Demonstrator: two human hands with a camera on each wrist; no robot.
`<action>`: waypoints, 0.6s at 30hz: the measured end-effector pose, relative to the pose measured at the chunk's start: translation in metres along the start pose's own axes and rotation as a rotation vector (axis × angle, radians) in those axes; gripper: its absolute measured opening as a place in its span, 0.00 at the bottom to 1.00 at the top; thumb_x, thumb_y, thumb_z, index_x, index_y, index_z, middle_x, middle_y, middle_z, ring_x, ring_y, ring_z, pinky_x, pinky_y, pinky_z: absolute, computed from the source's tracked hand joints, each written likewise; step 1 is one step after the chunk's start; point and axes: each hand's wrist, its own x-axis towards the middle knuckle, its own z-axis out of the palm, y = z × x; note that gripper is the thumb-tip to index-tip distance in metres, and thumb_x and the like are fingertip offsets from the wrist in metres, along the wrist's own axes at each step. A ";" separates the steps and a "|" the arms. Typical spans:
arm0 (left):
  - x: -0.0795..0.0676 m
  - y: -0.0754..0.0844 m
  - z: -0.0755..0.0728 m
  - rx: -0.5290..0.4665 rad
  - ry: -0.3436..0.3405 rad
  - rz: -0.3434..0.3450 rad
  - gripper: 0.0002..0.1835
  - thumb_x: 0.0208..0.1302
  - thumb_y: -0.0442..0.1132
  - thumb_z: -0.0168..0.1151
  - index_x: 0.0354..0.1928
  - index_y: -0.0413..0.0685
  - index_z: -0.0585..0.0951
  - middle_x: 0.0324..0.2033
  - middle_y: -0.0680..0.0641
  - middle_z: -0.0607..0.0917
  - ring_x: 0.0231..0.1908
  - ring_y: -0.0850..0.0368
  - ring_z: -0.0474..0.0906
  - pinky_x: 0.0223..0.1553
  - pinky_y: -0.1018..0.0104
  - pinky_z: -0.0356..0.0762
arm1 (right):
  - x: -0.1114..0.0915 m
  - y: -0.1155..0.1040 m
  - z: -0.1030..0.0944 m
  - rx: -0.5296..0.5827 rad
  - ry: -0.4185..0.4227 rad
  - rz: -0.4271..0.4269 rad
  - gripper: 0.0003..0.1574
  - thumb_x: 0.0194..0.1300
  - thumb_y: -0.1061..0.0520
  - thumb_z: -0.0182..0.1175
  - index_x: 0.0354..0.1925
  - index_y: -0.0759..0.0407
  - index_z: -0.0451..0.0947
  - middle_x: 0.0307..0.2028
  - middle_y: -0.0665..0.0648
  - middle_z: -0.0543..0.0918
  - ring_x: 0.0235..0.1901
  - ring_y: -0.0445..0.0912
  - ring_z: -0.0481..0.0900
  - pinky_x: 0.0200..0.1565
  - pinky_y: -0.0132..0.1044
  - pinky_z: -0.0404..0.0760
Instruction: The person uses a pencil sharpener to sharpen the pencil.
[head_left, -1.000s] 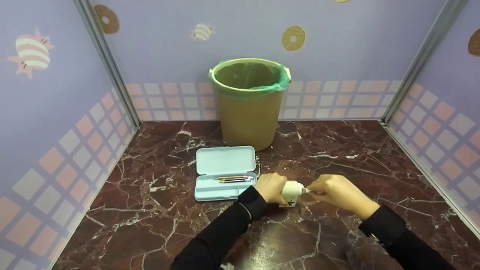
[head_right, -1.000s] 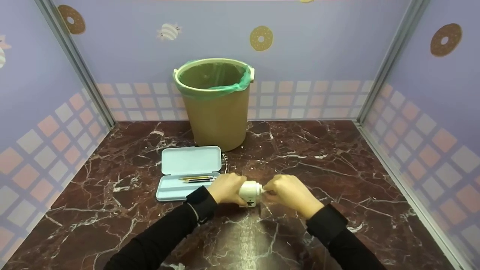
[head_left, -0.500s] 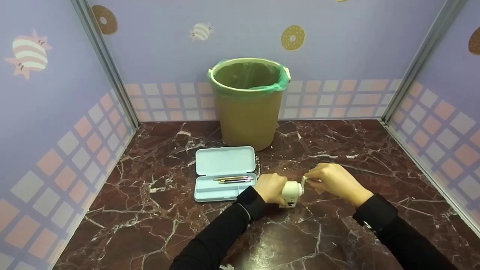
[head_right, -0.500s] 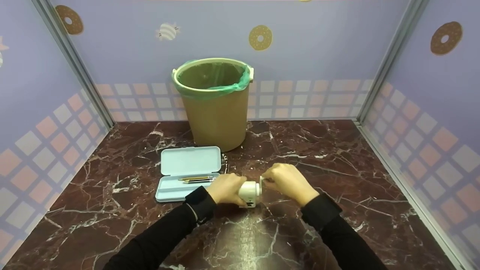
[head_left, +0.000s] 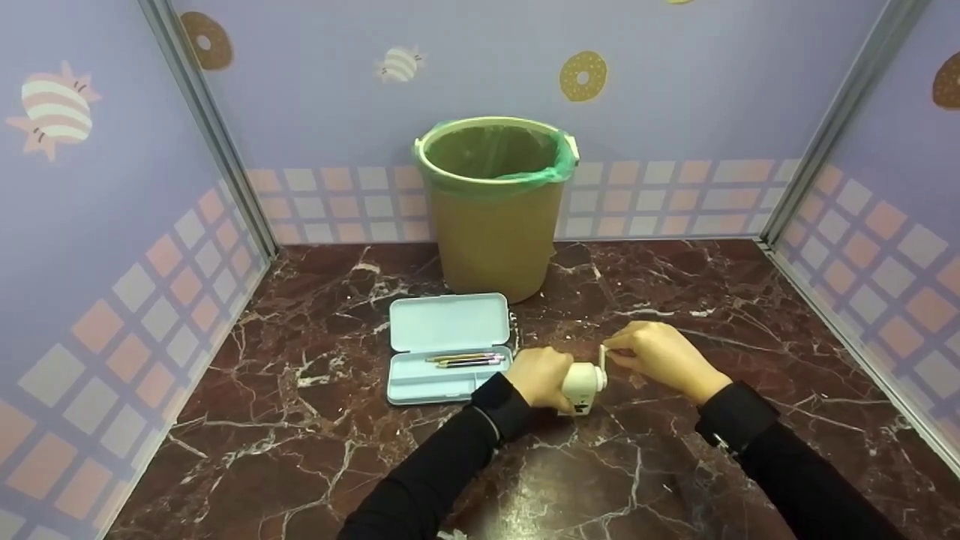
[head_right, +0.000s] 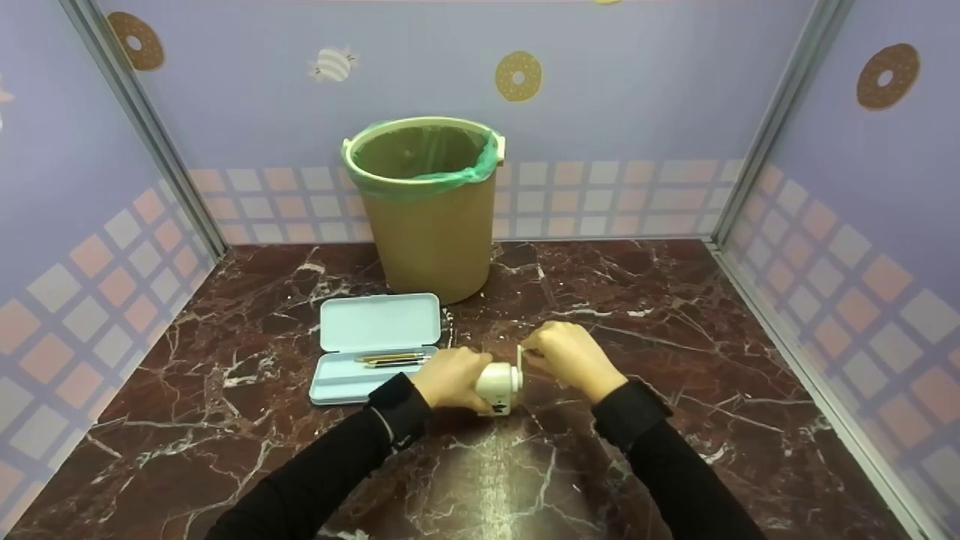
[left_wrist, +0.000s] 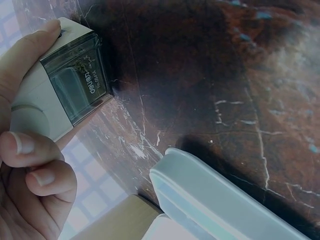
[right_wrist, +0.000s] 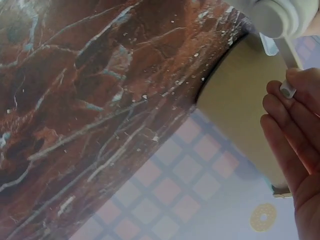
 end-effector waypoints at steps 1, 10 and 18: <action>0.000 0.000 0.000 0.002 0.003 0.002 0.27 0.39 0.58 0.83 0.37 0.50 0.84 0.31 0.53 0.91 0.29 0.56 0.87 0.31 0.60 0.85 | 0.001 0.001 0.003 -0.003 -0.002 0.004 0.09 0.59 0.63 0.72 0.40 0.59 0.91 0.35 0.56 0.92 0.34 0.49 0.88 0.39 0.43 0.87; -0.002 0.001 0.000 0.013 0.021 0.009 0.27 0.38 0.58 0.83 0.36 0.51 0.84 0.31 0.54 0.91 0.29 0.56 0.87 0.31 0.60 0.85 | 0.000 0.009 0.031 0.007 -0.029 0.010 0.07 0.58 0.64 0.71 0.37 0.59 0.91 0.32 0.57 0.91 0.32 0.51 0.89 0.37 0.46 0.87; -0.002 0.000 0.000 0.009 0.012 0.007 0.27 0.39 0.59 0.83 0.37 0.50 0.84 0.32 0.53 0.91 0.30 0.56 0.87 0.31 0.60 0.85 | -0.007 0.007 0.045 0.052 -0.091 0.010 0.04 0.54 0.65 0.72 0.31 0.58 0.89 0.29 0.55 0.91 0.29 0.50 0.88 0.34 0.45 0.86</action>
